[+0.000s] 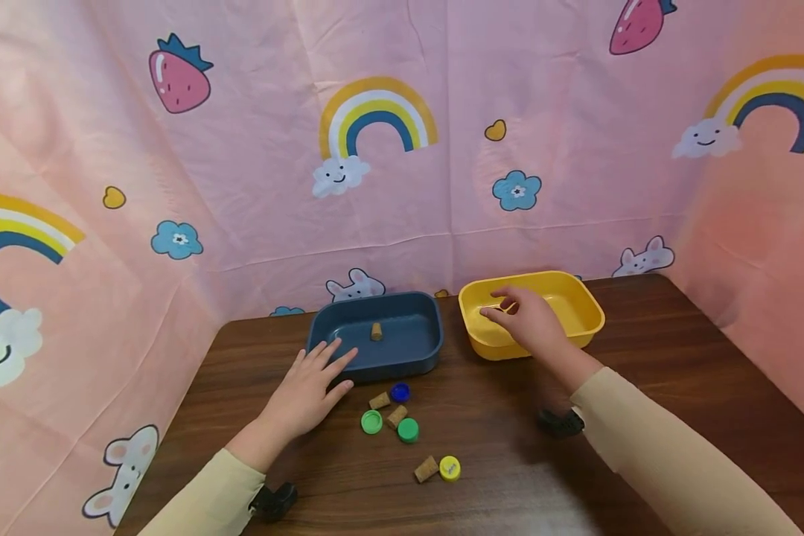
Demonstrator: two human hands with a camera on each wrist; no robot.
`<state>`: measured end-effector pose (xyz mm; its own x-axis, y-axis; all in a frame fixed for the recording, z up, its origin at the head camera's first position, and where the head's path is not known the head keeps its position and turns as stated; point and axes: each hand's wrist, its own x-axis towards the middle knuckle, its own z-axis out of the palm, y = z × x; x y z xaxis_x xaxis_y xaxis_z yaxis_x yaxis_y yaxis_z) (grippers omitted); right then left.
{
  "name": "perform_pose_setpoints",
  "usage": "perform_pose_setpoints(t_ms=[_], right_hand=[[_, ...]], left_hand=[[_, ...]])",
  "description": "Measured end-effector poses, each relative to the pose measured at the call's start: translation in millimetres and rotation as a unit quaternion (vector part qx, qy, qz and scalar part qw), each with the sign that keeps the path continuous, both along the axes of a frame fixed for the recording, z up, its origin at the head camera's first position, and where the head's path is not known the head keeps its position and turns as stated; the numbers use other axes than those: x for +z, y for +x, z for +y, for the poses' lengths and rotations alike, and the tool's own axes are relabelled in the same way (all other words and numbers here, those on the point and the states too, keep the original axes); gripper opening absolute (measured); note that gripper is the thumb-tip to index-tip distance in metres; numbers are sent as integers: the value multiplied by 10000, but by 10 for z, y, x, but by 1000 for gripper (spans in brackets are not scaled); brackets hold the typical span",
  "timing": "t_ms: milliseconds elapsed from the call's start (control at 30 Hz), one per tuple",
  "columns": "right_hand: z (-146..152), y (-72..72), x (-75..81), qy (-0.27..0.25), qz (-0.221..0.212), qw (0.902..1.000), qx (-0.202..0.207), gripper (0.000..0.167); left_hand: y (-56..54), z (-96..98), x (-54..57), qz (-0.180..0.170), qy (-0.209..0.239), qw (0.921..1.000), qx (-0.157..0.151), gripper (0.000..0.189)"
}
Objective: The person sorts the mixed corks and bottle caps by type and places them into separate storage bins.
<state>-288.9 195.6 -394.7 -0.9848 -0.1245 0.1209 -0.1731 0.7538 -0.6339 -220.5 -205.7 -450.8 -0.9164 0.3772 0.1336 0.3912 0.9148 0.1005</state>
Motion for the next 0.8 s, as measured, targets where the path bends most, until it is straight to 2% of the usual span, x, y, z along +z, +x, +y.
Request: perform_pose_setpoints(t_ms=[333, 567, 733, 800], right_hand=[[-94, 357, -45, -148, 359, 9988, 300, 52], [-263, 705, -199, 16, 831, 9909, 1061, 40], [-335, 932, -337, 411, 656, 9834, 1640, 37], [-359, 1006, -383, 562, 596, 9775, 1944, 38]], left_hand=[[-8, -10, -13, 47, 40, 10000, -17, 59], [2, 4, 0, 58, 59, 10000, -22, 59], [2, 5, -7, 42, 63, 10000, -33, 59], [3, 5, -10, 48, 36, 10000, -27, 60]])
